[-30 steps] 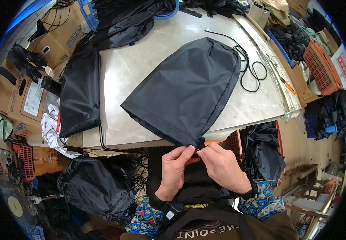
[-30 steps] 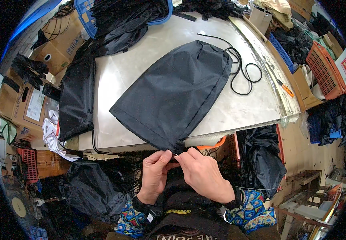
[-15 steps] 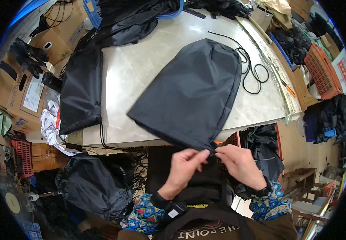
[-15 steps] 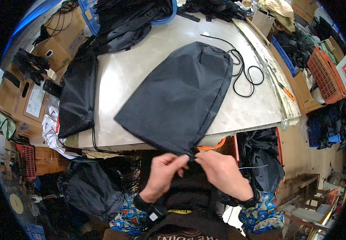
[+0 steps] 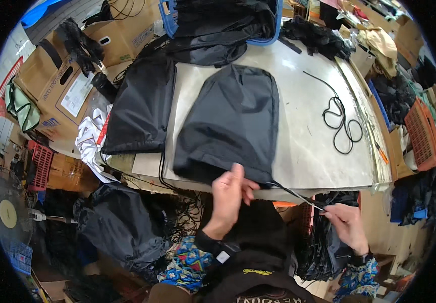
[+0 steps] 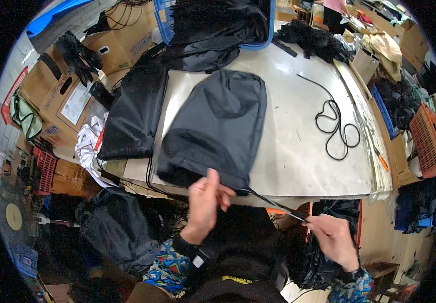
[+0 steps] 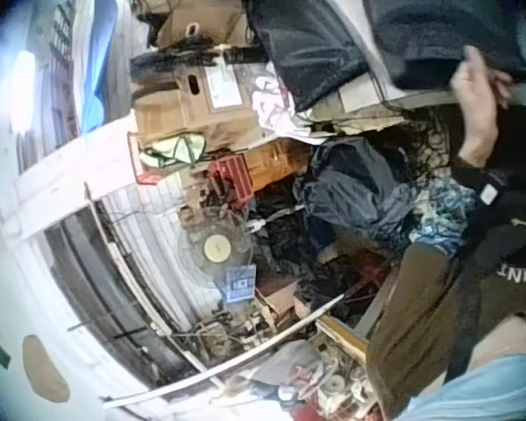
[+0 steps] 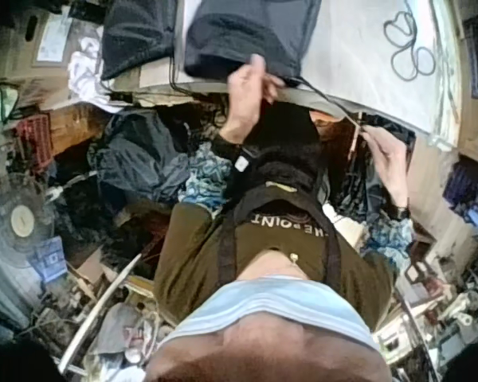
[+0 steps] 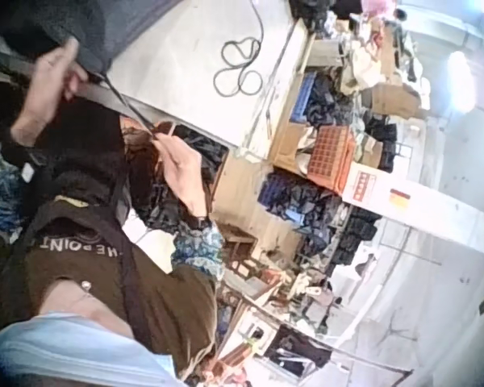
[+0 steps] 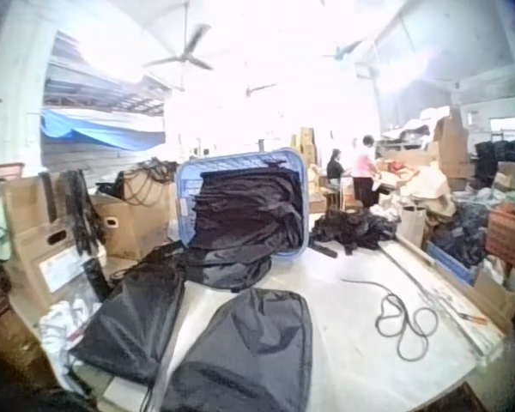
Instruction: The person uses a metal tool to thread black drawstrings through the hems of black fabric bags. They pull the strings through, adjust the tension, and place the finished bags into a pile on the table. The process is repeated for multiple bags in a workshop setting.
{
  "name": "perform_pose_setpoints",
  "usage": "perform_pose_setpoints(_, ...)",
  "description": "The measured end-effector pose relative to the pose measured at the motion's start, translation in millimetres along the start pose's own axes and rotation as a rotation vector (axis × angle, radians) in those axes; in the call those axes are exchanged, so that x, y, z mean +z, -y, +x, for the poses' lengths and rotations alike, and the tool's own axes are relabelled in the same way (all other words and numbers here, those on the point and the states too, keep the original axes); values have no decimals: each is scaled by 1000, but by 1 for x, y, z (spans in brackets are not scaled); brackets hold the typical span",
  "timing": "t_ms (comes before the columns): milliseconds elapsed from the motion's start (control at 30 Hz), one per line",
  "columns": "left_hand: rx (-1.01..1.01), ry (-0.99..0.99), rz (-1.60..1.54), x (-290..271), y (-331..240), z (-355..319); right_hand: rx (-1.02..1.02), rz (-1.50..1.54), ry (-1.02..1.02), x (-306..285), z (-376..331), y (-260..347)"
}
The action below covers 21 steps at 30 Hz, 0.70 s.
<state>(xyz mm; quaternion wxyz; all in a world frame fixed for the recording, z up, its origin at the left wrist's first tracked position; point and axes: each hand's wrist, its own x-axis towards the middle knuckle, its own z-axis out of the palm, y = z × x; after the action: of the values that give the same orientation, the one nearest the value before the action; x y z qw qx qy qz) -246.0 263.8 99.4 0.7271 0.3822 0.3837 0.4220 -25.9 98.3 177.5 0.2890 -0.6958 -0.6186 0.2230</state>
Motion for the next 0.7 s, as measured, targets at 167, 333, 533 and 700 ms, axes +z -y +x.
perform_pose_setpoints(167, -22, 322, 286, 15, 37, -20, 155, 400, 53, 59, 33, 1)
perform_pose_setpoints(333, 43, 359, 490, 6, 16, -21, 250, 669, 55, 98, 38, 3)
perform_pose_setpoints(533, 129, -72, 53, -3, -33, -4, 49, 460, -16, 98, 38, 14)
perform_pose_setpoints(700, 127, 30, -77, -6, -45, 2, 379, 920, 158, 71, 30, 5)
